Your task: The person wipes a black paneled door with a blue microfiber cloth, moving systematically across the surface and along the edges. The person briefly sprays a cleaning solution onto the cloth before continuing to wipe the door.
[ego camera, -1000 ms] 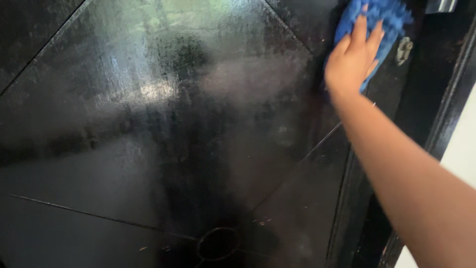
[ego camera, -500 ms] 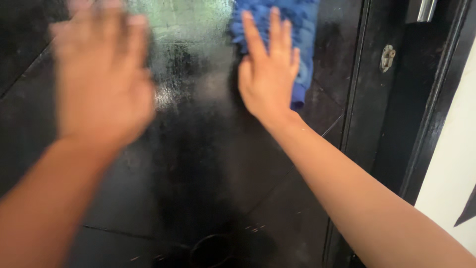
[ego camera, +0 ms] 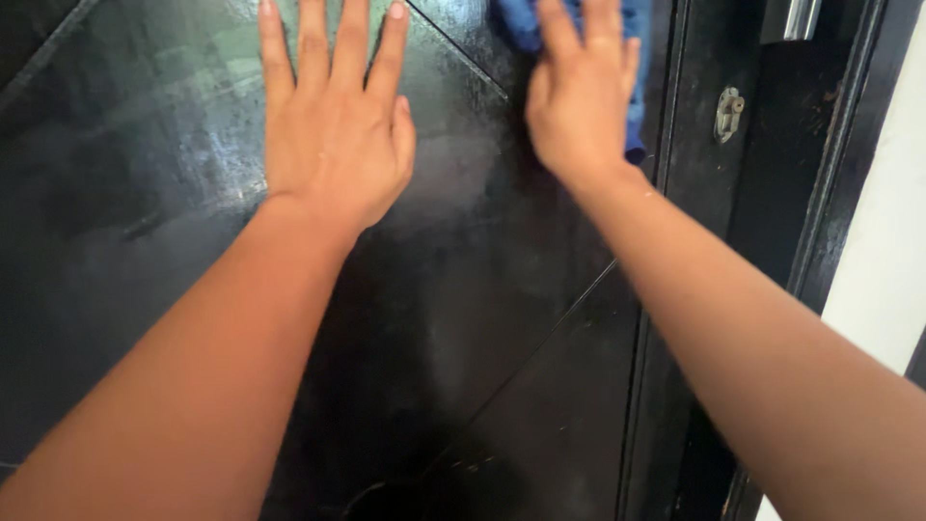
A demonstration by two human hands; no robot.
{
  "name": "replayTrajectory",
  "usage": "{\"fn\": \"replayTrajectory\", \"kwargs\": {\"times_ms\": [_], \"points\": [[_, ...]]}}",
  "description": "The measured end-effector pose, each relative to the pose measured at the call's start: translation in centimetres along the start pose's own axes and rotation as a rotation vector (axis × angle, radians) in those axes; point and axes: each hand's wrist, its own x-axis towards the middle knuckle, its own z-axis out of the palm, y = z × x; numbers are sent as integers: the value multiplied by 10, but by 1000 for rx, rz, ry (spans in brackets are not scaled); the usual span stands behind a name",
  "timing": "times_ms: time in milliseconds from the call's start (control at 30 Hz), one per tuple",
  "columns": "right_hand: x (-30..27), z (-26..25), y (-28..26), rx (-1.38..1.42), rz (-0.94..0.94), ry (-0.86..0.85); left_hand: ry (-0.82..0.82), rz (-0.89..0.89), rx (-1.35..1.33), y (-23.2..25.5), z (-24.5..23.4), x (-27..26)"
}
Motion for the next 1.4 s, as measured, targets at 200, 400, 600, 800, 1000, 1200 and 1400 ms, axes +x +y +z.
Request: {"fn": "replayTrajectory", "kwargs": {"times_ms": [200, 400, 600, 800, 1000, 1200, 1400], "points": [[-12, 3, 64, -32, 88, 97, -16, -2, 18, -7, 8, -2], [-49, 9, 78, -69, 168, 155, 4, -9, 34, -7, 10, -6], [-94, -5, 34, -149, 229, 89, 27, -11, -27, -7, 3, -9], [-92, -19, 4, -106, -24, 43, 34, -42, -188, -4, -1, -7], [-52, -24, 15, -165, -144, 42, 47, -26, -205, -7, 1, -9], [-31, -32, 76, -228, -24, -17, 14, 6, 17, -11, 9, -14], [-64, -32, 147, -248, 84, 19, 34, -5, -136, -8, 2, -12]]}}
